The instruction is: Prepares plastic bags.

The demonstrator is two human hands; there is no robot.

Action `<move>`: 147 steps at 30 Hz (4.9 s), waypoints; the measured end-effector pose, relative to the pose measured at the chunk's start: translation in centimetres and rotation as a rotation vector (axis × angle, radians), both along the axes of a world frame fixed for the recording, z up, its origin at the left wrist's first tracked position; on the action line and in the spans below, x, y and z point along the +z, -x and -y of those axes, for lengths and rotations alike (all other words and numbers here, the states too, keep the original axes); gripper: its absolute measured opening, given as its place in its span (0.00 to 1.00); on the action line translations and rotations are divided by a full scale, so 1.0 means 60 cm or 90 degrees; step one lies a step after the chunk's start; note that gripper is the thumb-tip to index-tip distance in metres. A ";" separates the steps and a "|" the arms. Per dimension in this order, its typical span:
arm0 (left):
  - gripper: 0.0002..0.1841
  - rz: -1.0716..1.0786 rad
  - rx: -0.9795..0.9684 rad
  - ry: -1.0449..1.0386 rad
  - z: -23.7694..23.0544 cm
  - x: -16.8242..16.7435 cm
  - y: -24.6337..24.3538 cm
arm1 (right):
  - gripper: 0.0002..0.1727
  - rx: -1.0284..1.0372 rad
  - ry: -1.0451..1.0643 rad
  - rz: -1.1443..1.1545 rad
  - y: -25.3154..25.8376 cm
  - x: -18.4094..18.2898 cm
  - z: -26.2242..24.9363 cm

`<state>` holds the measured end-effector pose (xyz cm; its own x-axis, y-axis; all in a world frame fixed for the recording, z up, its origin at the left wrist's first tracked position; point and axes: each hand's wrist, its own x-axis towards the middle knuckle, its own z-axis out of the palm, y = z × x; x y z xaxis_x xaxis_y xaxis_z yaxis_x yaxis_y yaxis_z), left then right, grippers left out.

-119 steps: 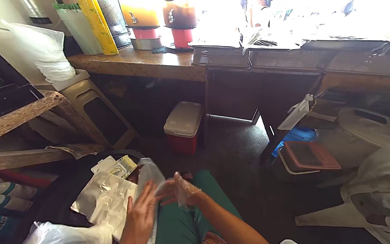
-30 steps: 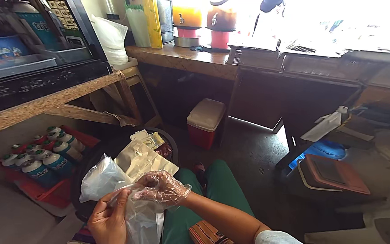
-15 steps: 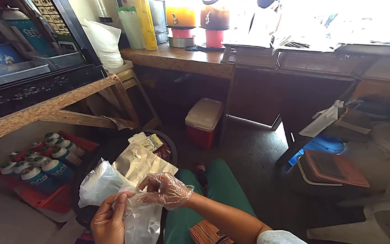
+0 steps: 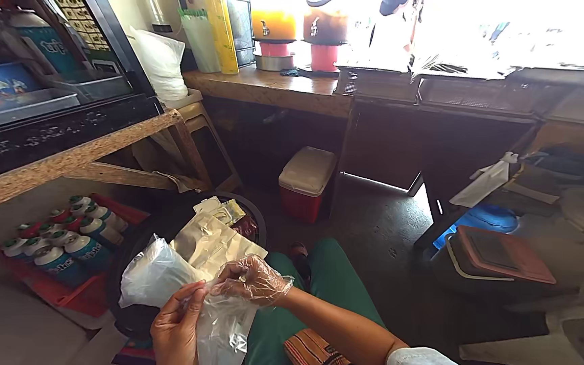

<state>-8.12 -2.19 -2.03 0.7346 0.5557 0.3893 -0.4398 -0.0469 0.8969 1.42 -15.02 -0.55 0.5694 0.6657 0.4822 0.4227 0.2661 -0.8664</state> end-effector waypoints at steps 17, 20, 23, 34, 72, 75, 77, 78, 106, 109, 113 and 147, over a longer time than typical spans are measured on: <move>0.08 -0.057 -0.019 0.000 0.011 -0.022 -0.007 | 0.09 -0.075 -0.039 0.029 -0.002 -0.018 0.000; 0.09 -0.059 0.030 0.010 0.011 -0.021 -0.011 | 0.17 -0.055 0.003 0.004 0.004 -0.009 0.004; 0.13 -0.044 0.067 0.006 0.010 -0.021 -0.013 | 0.15 -0.067 0.045 -0.021 0.008 -0.016 0.005; 0.14 -0.016 0.039 0.095 0.007 -0.023 -0.009 | 0.08 -0.066 0.011 -0.045 -0.001 -0.033 0.004; 0.07 0.030 -0.284 0.115 -0.094 -0.059 0.042 | 0.08 0.351 0.152 -0.064 -0.021 -0.025 0.033; 0.05 -0.147 -0.340 -0.037 -0.124 -0.076 0.075 | 0.09 0.337 0.062 -0.176 -0.032 -0.027 0.040; 0.07 -0.227 -0.438 -0.109 -0.125 -0.083 0.089 | 0.10 0.352 0.032 -0.183 -0.040 -0.027 0.033; 0.08 -0.240 -0.481 -0.124 -0.122 -0.088 0.090 | 0.10 0.352 0.033 -0.183 -0.038 -0.027 0.027; 0.10 -0.140 0.188 -0.100 -0.237 0.001 -0.019 | 0.09 -0.011 0.052 -0.142 -0.149 0.023 -0.250; 0.22 -0.284 0.243 -0.170 -0.238 -0.024 -0.029 | 0.11 -0.051 0.218 -0.092 -0.154 0.007 -0.280; 0.23 -0.418 0.227 -0.158 -0.222 -0.100 -0.025 | 0.20 -0.024 0.390 -0.057 -0.138 -0.038 -0.266; 0.32 -0.358 0.195 -0.412 -0.257 -0.152 -0.053 | 0.50 0.052 0.087 -0.061 -0.126 -0.067 -0.253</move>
<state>-4.96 13.21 -11.14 0.7666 0.5555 0.3220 0.1700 -0.6592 0.7325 8.98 0.19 -4.56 0.5500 0.7673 0.3297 0.3179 0.1727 -0.9323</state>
